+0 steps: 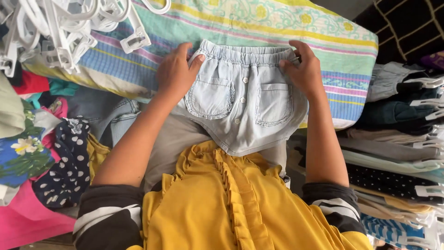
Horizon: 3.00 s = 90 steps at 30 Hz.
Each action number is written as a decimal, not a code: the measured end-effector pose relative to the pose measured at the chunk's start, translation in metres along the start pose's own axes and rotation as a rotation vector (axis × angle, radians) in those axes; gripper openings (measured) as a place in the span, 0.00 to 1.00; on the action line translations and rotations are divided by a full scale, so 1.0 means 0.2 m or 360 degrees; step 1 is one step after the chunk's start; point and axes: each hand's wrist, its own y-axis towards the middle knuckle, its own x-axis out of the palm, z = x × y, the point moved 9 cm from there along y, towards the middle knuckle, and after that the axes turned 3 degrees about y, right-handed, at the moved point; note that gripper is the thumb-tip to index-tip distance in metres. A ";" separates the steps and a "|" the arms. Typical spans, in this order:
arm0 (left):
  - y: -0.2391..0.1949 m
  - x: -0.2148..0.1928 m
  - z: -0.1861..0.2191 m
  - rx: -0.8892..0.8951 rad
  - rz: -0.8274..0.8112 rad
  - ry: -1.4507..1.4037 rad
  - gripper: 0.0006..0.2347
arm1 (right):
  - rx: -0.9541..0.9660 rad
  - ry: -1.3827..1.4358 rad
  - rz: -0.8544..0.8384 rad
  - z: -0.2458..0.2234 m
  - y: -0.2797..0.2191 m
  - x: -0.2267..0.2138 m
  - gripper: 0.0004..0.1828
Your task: The person picks up pairs of shorts from a pile, folds them, and attaches them to white plastic hangers using clips. They handle light blue denim shorts, white shorts, and pink shorts, placing each hung item onto a nearby rack.
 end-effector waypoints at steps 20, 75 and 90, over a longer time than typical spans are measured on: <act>0.24 -0.13 0.20 0.0408 0.0091 -0.0096 0.03 | -0.0466 -0.0514 0.0397 -0.13 0.07 -0.12 0.07; -0.03 0.11 0.39 0.0685 0.0044 0.0347 0.19 | -0.0569 -0.0950 0.0345 -0.25 -0.26 0.07 0.25; 0.02 0.38 0.41 0.0896 0.0062 0.0361 0.07 | -0.0798 -0.0839 0.0155 -0.30 -0.18 0.14 0.07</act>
